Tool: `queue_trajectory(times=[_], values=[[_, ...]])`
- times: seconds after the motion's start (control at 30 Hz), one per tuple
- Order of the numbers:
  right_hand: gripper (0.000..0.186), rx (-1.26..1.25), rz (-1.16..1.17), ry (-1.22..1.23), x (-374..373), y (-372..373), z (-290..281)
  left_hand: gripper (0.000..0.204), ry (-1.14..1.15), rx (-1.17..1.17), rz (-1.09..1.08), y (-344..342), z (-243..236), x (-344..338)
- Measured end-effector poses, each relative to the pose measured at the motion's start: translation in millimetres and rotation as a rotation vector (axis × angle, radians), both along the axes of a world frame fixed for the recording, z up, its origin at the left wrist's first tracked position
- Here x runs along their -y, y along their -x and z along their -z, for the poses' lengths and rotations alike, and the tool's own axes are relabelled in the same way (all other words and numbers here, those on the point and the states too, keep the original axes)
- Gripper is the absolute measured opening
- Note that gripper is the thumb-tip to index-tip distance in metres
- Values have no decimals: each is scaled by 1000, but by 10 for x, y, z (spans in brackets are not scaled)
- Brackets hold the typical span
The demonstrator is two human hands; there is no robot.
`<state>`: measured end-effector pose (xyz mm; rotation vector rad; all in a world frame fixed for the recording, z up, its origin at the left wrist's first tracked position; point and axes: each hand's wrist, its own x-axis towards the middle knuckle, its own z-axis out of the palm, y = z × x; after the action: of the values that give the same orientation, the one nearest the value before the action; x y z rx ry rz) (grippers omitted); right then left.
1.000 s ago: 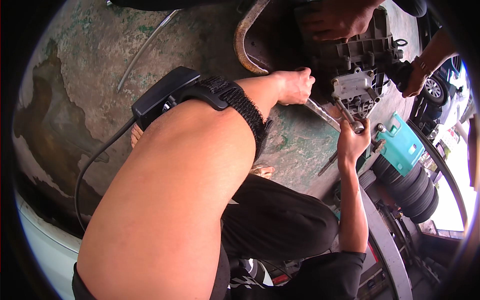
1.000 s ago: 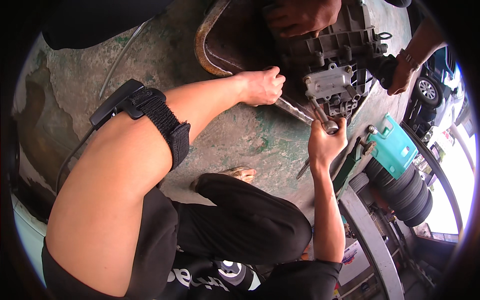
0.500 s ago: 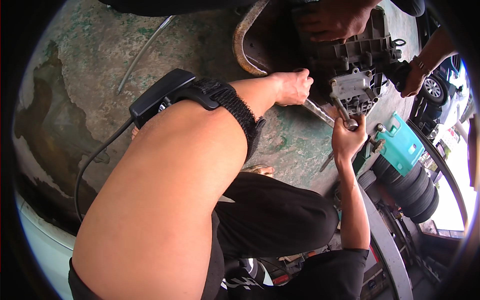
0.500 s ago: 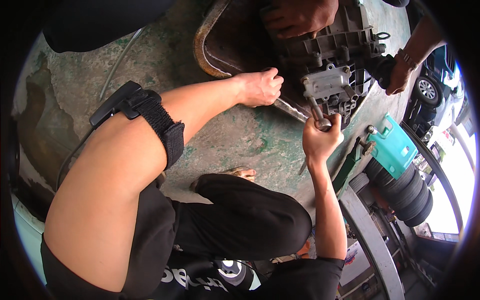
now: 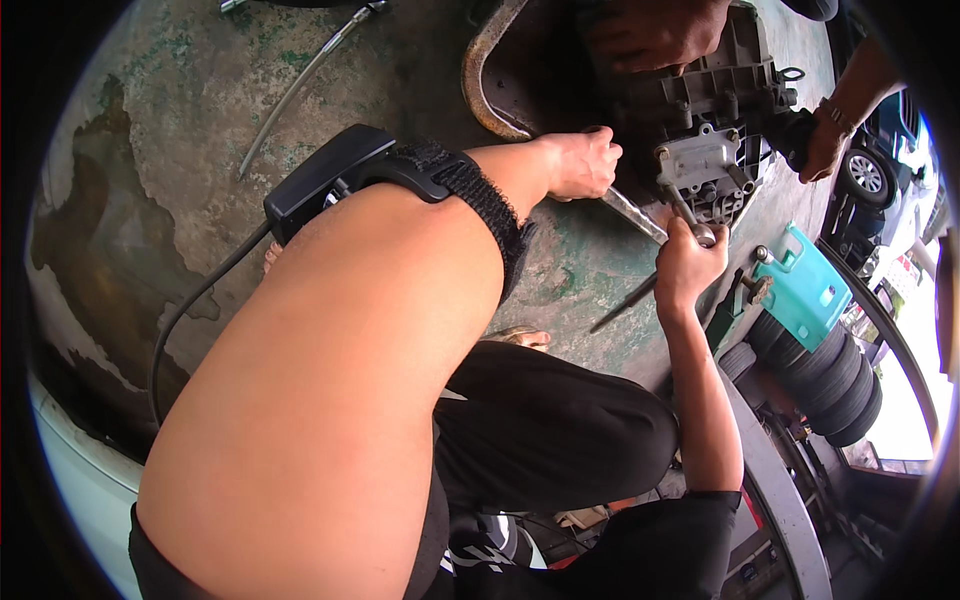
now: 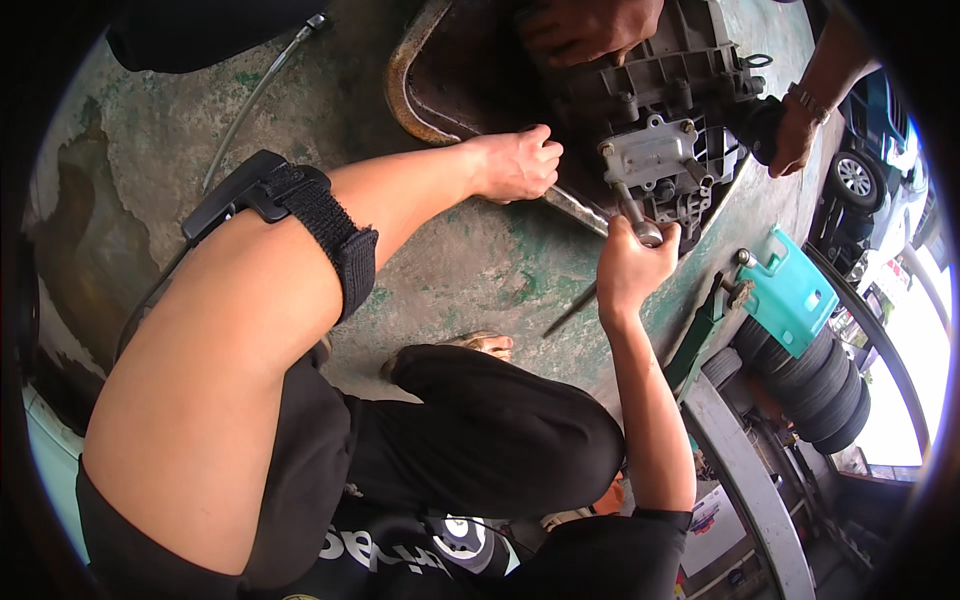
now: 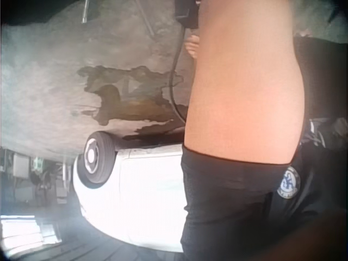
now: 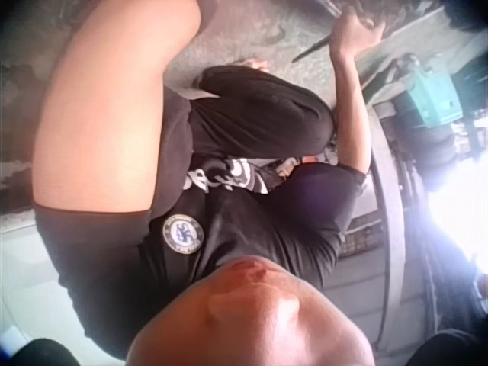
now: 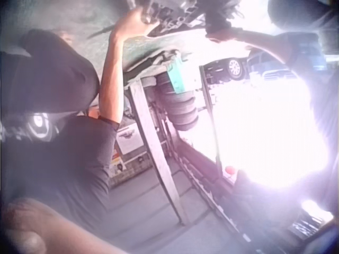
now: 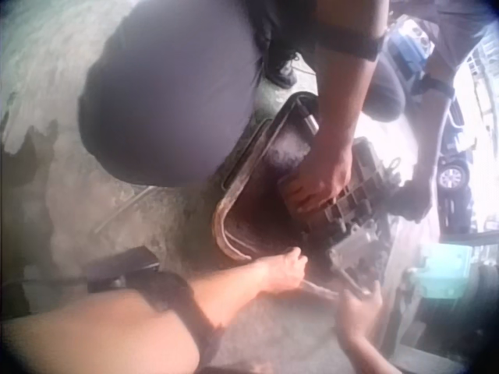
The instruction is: The person sits on the floor and uses a ratchet wrench and socket to tighten bolts on a car engine block placed in a metal tray. They repeatedly attach and detach sockets, turn the ratchet, and adjust bolt positions while another person assists by holding the engine steady.
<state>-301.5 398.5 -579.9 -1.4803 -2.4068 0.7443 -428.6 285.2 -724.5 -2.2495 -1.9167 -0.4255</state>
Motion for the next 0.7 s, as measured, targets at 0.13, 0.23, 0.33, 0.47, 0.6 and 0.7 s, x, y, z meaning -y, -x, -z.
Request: queue_trajectory(times=[0.13, 0.23, 0.33, 0.47, 0.6, 0.7], values=[[18, 207, -554, -245, -205, 18, -159, 14, 22, 19, 19, 12, -22, 1], [19, 340, -1041, -303, -433, 111, -316, 14, 10, 19, 19, 13, -27, 3], [16, 436, -1162, -373, -485, 146, -341, 14, 16, 23, 19, 12, -29, 3], [14, 183, -713, -226, -347, 70, -225, 15, 40, 35, 22, 18, -27, -3], [18, 22, -72, 160, -259, 10, -187, 15, 37, 12, 36, 23, -26, -1], [22, 213, -639, -335, -182, -37, -132, 16, 54, 18, 42, 19, -30, -9]])
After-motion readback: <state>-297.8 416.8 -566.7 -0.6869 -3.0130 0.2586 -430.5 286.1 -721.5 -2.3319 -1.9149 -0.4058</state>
